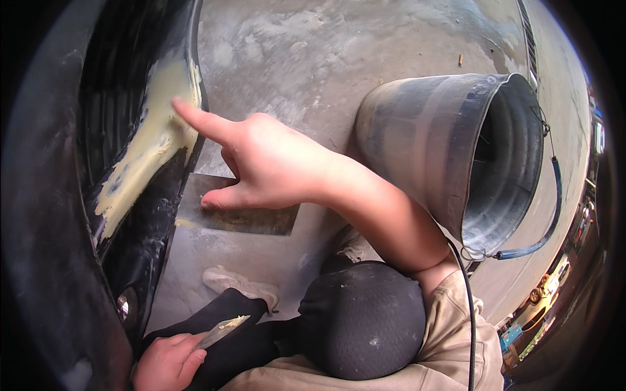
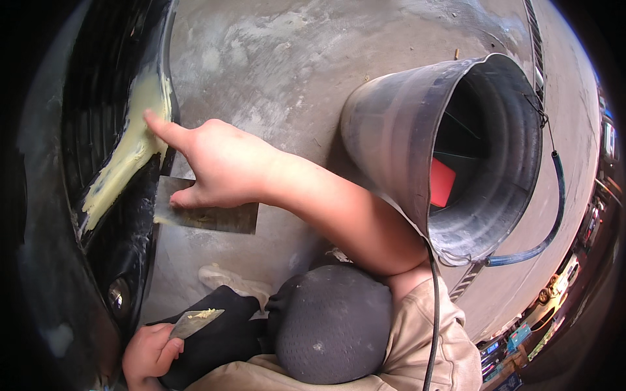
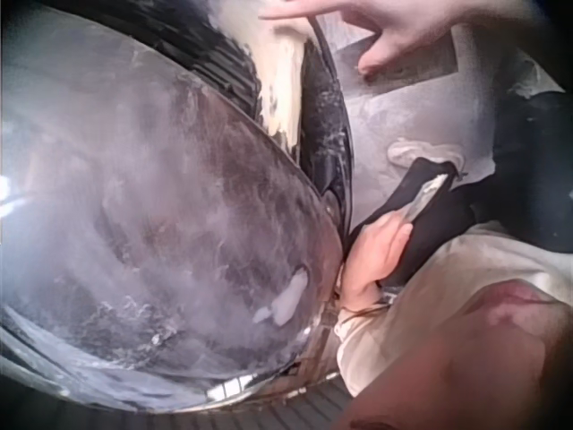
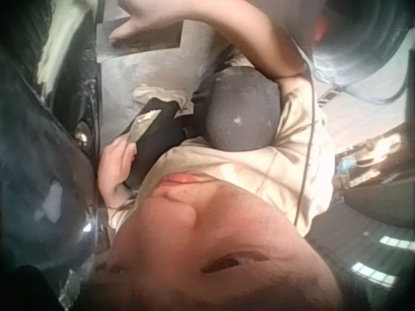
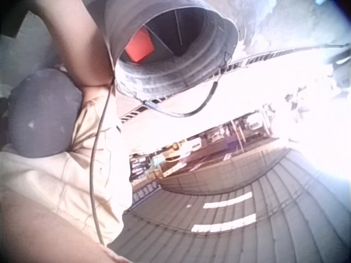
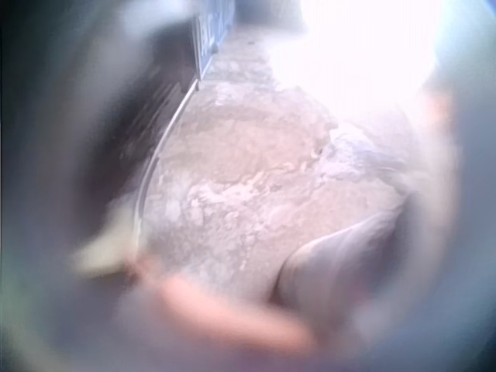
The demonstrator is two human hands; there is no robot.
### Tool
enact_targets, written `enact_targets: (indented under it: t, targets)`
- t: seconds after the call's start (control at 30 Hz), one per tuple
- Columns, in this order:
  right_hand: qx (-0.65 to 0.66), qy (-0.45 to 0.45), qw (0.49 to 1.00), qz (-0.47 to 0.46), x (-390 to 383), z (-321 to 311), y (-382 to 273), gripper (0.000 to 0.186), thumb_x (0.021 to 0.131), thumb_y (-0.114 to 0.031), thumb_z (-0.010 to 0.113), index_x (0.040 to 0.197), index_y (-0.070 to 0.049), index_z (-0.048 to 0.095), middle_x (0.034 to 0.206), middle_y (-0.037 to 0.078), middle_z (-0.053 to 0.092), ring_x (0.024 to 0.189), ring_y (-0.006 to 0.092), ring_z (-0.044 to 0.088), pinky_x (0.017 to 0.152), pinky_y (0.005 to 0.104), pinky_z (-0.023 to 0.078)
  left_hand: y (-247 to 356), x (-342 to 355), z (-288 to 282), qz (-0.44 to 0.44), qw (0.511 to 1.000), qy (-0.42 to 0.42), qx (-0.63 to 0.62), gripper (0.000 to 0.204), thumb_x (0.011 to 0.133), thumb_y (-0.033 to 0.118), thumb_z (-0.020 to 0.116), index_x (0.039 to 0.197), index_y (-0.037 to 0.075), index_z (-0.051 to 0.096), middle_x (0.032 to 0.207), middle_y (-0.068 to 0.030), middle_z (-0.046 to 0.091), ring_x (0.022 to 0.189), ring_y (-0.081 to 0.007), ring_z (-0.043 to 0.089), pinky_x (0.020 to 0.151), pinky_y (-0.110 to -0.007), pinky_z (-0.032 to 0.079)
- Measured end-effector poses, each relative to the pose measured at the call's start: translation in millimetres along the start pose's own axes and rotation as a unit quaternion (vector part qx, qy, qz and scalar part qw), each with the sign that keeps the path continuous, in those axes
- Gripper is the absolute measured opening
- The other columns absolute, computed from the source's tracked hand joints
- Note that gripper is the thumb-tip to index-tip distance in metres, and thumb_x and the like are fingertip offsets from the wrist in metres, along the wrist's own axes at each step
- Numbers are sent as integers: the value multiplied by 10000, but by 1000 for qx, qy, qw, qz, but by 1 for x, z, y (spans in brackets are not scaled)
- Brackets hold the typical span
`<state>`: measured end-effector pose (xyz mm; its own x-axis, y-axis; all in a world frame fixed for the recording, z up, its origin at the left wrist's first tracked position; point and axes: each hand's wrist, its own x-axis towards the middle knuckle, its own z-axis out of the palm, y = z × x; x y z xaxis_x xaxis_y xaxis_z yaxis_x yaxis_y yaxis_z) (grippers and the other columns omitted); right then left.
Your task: The person applies a beige filler paste to a black car bumper using a metal spreader, smoothing the surface with their finger. They then scrape excess filler from the spreader.
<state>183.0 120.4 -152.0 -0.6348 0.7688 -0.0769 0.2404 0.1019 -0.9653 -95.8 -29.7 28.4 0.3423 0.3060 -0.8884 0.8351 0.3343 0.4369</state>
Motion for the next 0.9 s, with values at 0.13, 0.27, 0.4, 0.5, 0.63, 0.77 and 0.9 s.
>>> enact_targets:
  t: [0.13,0.27,0.4,0.5,0.63,0.77,0.9]
  targets:
    - [13,-35,998,45,-2,28,-1,1205,795,-172,805,1654,-131,-39,670,175,665,640,367,691,670,434,561,-2,-2,2,-11,1000,6,-7,165,927,113,597,812,7,649,712,-116,641,602,-272,658,572,-358,511]
    - [74,-66,995,-6,-6,39,-6,1225,790,-150,795,1650,-137,-77,642,163,645,613,365,677,656,438,558,-5,-1,0,26,999,-11,22,159,914,111,613,799,6,646,707,-123,630,604,-288,655,569,-372,511]
    - [99,-87,991,-16,-6,46,-13,1249,786,-127,793,1639,-114,-119,635,161,640,613,367,673,636,440,554,-5,0,0,10,1000,-15,17,158,910,109,619,793,7,645,708,-126,629,606,-300,655,566,-381,511]
    - [122,-103,986,-41,-7,49,-13,1245,794,-129,791,1636,-107,-126,629,155,639,617,362,676,631,435,553,-4,1,1,10,1000,-19,17,161,915,114,613,797,10,644,708,-124,630,609,-299,656,565,-382,510]
    - [87,-117,983,-116,-12,41,0,1249,762,-190,796,1624,-47,-97,628,226,615,641,410,661,641,465,548,-3,1,1,1,1000,-13,11,172,931,132,603,811,17,648,706,-118,630,616,-296,657,571,-378,511]
    - [126,3,991,41,-15,44,6,1232,810,-204,825,1649,-84,-68,577,91,615,510,246,633,562,344,519,-4,-1,-1,5,1000,-17,4,184,943,148,596,821,21,651,710,-112,633,624,-296,657,578,-375,513]
    - [98,-26,994,40,-9,53,8,1243,803,-211,795,1631,-81,-122,633,215,624,619,409,656,657,446,553,-5,-3,1,-8,1000,-11,-5,182,943,145,595,827,17,649,725,-113,642,626,-299,658,578,-376,514]
